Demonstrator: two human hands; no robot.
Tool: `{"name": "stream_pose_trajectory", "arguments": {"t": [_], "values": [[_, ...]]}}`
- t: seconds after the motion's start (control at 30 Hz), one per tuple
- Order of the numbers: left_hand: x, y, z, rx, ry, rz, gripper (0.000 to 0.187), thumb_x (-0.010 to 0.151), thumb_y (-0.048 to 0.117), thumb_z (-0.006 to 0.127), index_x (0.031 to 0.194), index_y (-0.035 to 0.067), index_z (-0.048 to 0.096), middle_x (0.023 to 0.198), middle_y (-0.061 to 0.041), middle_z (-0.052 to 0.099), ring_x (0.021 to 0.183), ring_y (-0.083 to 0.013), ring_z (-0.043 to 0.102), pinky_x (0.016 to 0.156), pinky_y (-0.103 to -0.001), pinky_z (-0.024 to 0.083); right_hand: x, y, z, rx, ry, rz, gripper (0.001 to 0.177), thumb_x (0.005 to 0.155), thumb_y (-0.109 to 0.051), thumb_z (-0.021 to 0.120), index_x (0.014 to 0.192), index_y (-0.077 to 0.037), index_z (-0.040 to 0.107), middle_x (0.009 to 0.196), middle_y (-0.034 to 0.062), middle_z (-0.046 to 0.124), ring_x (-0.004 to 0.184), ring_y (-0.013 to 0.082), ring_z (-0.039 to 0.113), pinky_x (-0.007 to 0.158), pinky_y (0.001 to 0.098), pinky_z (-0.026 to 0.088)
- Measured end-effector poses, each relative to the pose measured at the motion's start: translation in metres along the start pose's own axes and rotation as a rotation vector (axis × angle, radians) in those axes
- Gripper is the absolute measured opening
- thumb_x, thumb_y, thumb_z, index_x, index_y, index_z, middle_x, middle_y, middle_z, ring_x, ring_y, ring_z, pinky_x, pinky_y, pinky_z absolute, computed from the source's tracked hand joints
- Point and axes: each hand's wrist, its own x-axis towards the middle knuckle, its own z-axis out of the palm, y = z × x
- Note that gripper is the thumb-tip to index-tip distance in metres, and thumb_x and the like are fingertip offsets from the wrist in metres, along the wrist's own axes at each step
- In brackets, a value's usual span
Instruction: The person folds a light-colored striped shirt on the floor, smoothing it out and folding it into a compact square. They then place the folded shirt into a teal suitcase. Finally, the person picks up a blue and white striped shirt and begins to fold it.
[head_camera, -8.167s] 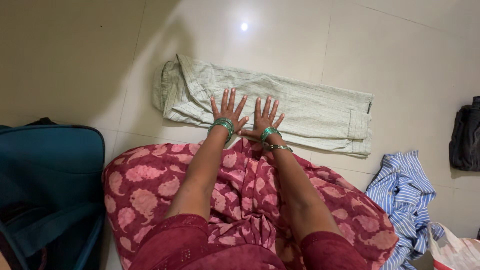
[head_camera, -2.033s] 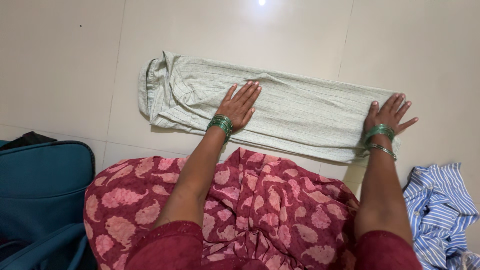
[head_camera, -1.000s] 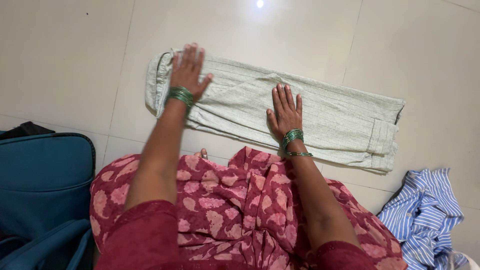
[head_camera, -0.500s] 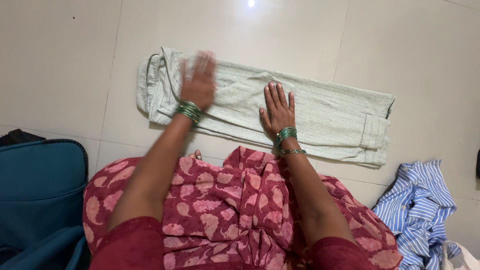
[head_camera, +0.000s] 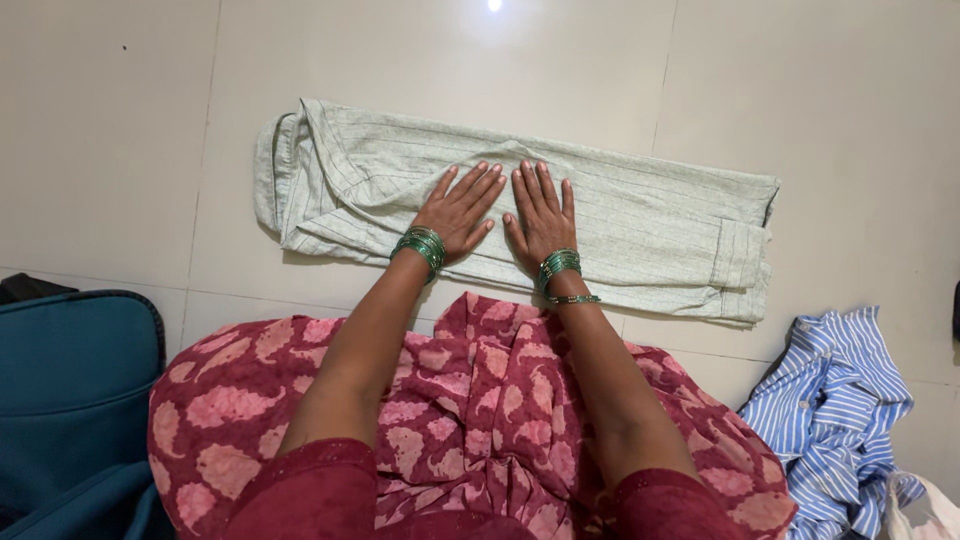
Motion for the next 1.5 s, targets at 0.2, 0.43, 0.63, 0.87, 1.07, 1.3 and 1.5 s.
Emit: {"name": "stream_pose_trajectory", "arguments": {"t": [0.2, 0.43, 0.63, 0.87, 1.07, 1.3, 1.5], "values": [[-0.001, 0.002, 0.000, 0.029, 0.000, -0.002, 0.070, 0.103, 0.041, 0.039, 0.164, 0.017, 0.016, 0.171, 0.000, 0.014, 0.157, -0.0177, 0.013, 0.127, -0.047, 0.007, 0.000, 0.008, 0.006, -0.030, -0.021, -0.026, 0.068, 0.100, -0.043, 0.035, 0.162, -0.014, 0.026, 0.170, 0.0026, 0.021, 0.158, 0.0192, 0.012, 0.127, 0.0495, 0.002], [0.000, 0.004, -0.004, 0.021, -0.075, -0.024, 0.068, 0.102, 0.042, 0.035, 0.163, 0.020, 0.012, 0.171, 0.003, 0.011, 0.156, -0.0156, 0.010, 0.127, -0.046, 0.006, -0.010, 0.076, 0.014, -0.035, -0.097, -0.077, 0.065, 0.106, -0.046, 0.022, 0.163, -0.016, 0.012, 0.173, 0.0018, 0.005, 0.158, 0.0172, 0.003, 0.129, 0.0432, 0.000], [0.002, 0.005, -0.009, 0.006, -0.118, -0.040, 0.068, 0.102, 0.042, 0.034, 0.163, 0.022, 0.011, 0.170, 0.004, 0.009, 0.155, -0.0143, 0.010, 0.127, -0.045, 0.006, -0.037, 0.154, -0.013, -0.075, -0.107, 0.176, 0.066, 0.106, -0.047, 0.019, 0.163, -0.017, 0.010, 0.173, 0.0035, 0.004, 0.159, 0.0191, 0.003, 0.128, 0.0452, -0.001], [0.001, 0.005, -0.012, 0.014, -0.127, -0.042, 0.068, 0.102, 0.042, 0.032, 0.163, 0.023, 0.010, 0.171, 0.005, 0.009, 0.156, -0.0143, 0.010, 0.127, -0.044, 0.006, -0.075, 0.234, -0.043, -0.095, -0.096, 0.355, 0.070, 0.102, -0.049, 0.020, 0.164, -0.017, 0.013, 0.173, 0.0037, 0.006, 0.158, 0.0222, 0.003, 0.126, 0.0488, -0.004], [0.001, 0.006, -0.011, 0.024, -0.139, -0.043, 0.068, 0.102, 0.042, 0.033, 0.163, 0.022, 0.010, 0.170, 0.005, 0.008, 0.156, -0.0142, 0.010, 0.127, -0.044, 0.006, -0.090, 0.264, -0.069, -0.010, -0.077, 0.527, 0.073, 0.101, -0.048, 0.026, 0.165, -0.015, 0.014, 0.173, 0.0070, 0.005, 0.159, 0.0268, -0.001, 0.125, 0.0550, -0.004], [0.002, 0.006, -0.010, 0.013, -0.121, -0.048, 0.069, 0.101, 0.041, 0.034, 0.163, 0.022, 0.011, 0.171, 0.005, 0.009, 0.155, -0.0144, 0.010, 0.127, -0.045, 0.006, -0.066, 0.256, -0.062, -0.111, -0.070, 0.960, 0.076, 0.107, -0.054, 0.021, 0.166, -0.008, 0.008, 0.175, 0.0081, -0.002, 0.158, 0.0309, -0.015, 0.121, 0.0700, -0.010], [0.000, 0.004, -0.007, 0.049, -0.076, -0.024, 0.069, 0.102, 0.042, 0.035, 0.164, 0.021, 0.012, 0.171, 0.004, 0.011, 0.156, -0.0152, 0.011, 0.128, -0.045, 0.008, -0.011, 0.148, 0.008, -0.300, -0.009, 0.333, 0.086, 0.108, -0.062, 0.039, 0.169, -0.015, 0.000, 0.174, 0.0033, -0.013, 0.160, 0.0208, -0.013, 0.123, 0.0649, -0.010]]}}
